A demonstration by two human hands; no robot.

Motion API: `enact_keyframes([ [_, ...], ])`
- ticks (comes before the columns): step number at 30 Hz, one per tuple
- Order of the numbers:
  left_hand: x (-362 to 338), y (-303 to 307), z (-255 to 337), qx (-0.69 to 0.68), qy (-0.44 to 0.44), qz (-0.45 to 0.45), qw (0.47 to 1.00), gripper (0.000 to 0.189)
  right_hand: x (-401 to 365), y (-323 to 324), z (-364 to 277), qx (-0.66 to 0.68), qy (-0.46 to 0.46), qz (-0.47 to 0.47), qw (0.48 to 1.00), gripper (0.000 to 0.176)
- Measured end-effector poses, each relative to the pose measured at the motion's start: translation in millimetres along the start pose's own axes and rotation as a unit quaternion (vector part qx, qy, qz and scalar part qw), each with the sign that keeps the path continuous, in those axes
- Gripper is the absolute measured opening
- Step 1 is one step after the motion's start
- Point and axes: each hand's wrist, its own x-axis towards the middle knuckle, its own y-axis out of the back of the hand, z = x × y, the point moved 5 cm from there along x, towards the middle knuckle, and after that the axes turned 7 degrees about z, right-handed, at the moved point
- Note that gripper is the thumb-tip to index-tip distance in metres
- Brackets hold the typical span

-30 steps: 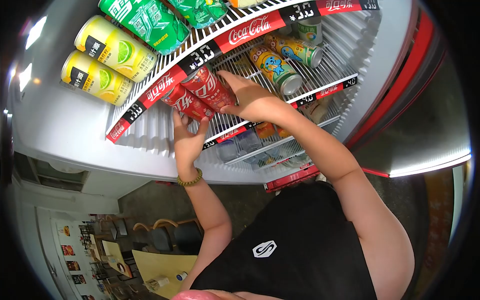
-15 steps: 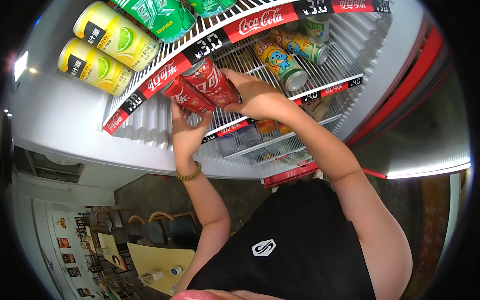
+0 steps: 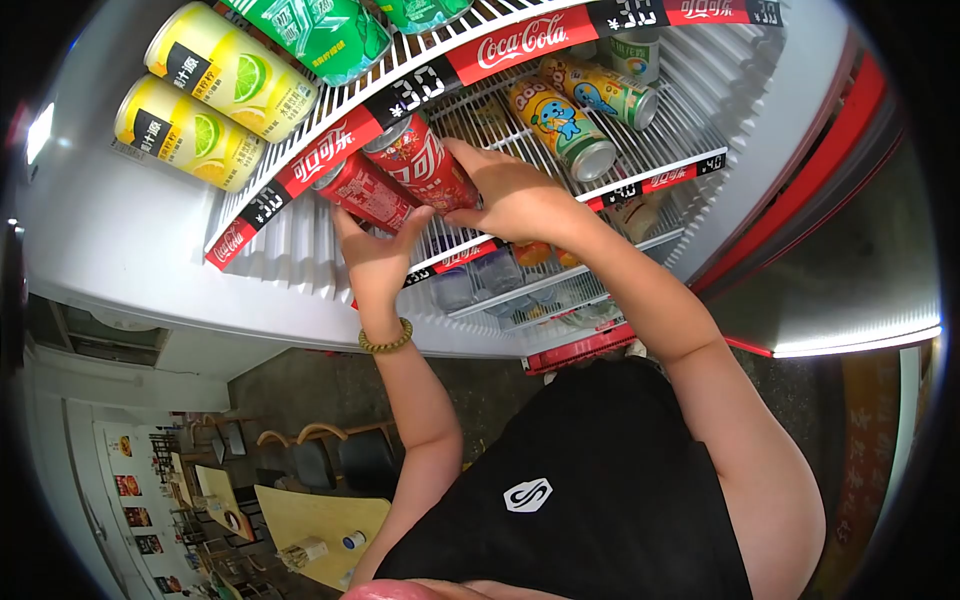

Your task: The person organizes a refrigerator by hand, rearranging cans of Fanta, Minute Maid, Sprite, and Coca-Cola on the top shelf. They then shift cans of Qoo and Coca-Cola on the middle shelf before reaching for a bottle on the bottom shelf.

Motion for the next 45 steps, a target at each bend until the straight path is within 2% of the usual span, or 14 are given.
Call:
enact_keyframes([
  [2, -1, 3, -1, 0.056, 0.0, 0.027, 0.998, 0.109, -2, -1, 1, -0.008, 0.009, 0.018, 1.0, 0.093],
  [4, -5, 1, -7, -0.173, 0.044, -0.008, 0.984, 0.107, -1, 1, 1, -0.017, 0.019, 0.039, 0.999, 0.092],
  [7, -7, 6, -15, -0.046, -0.054, -0.014, 0.997, 0.103, 0, 1, 2, 0.0, 0.005, 0.011, 1.0, 0.09],
  [9, -4, 5, 0, -0.011, -0.052, -0.014, 0.999, 0.103, -1, 0, 2, -0.004, 0.008, 0.019, 1.0, 0.089],
  [11, -4, 6, -2, -0.065, 0.038, 0.032, 0.997, 0.106, -1, 1, 2, -0.005, 0.005, 0.018, 1.0, 0.089],
  [15, -4, 8, -6, -0.116, 0.043, 0.005, 0.992, 0.108, 0, -1, 5, -0.008, 0.011, 0.023, 1.0, 0.089],
  [17, -7, 5, -3, -0.086, -0.041, -0.027, 0.995, 0.109, 1, -1, 6, 0.0, 0.016, 0.022, 1.0, 0.091],
  [24, -7, 4, -10, -0.085, -0.018, -0.052, 0.995, 0.116, 0, 2, 3, 0.013, -0.004, 0.002, 1.0, 0.099],
  [29, -6, 2, -4, -0.027, -0.076, -0.054, 0.995, 0.112, 0, 1, 5, 0.003, -0.005, 0.005, 1.0, 0.097],
  [32, -2, 0, -5, -0.05, 0.018, -0.044, 0.998, 0.114, -1, 2, 2, -0.001, -0.007, 0.002, 1.0, 0.096],
  [36, -7, 2, -16, -0.149, 0.017, -0.049, 0.987, 0.107, 0, 0, 5, -0.012, -0.021, -0.004, 1.0, 0.095],
  [38, -12, 1, -5, -0.078, -0.099, -0.048, 0.991, 0.102, -1, 0, 5, -0.008, -0.007, 0.007, 1.0, 0.095],
  [41, -6, 2, -4, -0.064, -0.002, -0.074, 0.995, 0.102, -2, 0, 3, -0.001, 0.019, 0.032, 0.999, 0.093],
  [45, -9, 6, -10, -0.073, -0.007, -0.006, 0.997, 0.1, -2, 2, 1, 0.001, -0.009, 0.011, 1.0, 0.088],
])
